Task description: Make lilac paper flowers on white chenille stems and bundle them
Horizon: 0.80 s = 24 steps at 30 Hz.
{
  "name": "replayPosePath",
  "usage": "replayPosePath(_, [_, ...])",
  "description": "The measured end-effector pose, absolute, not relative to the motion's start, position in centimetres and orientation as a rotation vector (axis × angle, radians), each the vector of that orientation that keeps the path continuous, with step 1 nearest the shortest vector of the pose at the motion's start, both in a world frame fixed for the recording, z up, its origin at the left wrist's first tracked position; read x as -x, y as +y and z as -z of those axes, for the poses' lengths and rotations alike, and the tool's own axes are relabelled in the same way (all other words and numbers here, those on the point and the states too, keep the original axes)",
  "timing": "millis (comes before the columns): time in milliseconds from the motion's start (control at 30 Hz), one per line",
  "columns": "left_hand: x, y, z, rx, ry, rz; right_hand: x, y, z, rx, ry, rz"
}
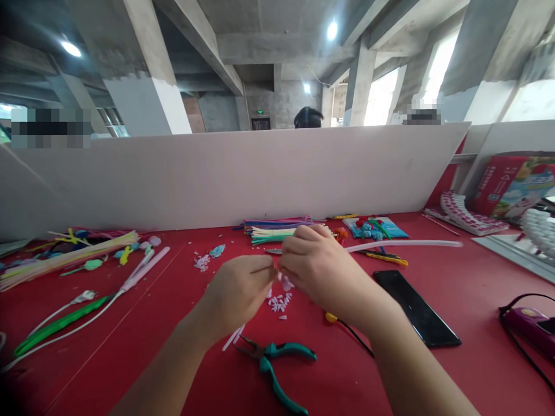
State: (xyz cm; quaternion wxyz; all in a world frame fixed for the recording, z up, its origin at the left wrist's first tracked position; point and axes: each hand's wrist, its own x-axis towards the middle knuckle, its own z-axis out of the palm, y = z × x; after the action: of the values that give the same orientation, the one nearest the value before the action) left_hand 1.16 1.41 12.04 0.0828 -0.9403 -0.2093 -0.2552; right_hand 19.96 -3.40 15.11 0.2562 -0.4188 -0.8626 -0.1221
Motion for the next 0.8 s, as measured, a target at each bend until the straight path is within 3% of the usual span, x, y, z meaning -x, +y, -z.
replayPosePath(200, [-1.6, -1.1, -13.3, 3.168, -0.392, 1.228, -23.2, -1.8, -14.9, 0.795, -2.211, -0.631])
replayPosePath(333, [-1.3, -0.8, -13.2, 2.825, -0.527, 1.635, -21.0, 0.1, -12.3, 0.725, -1.91, -0.908])
replayPosePath(467, [-0.3, 0.8, -12.9, 2.49, -0.777, 1.654, -17.6, 1.0, -10.0, 0.774, -1.569, -1.073])
replayPosePath(600, [0.4, 2.3, -12.5, 2.338, -0.945, 1.569, -15.1, 0.5, -9.3, 0.937, -1.577, -0.761])
replayPosePath(800, [-0.2, 3.7, -11.1, 2.471, -0.895, 1.079, -15.5, -1.1, -11.0, 1.177, -2.072, 0.493])
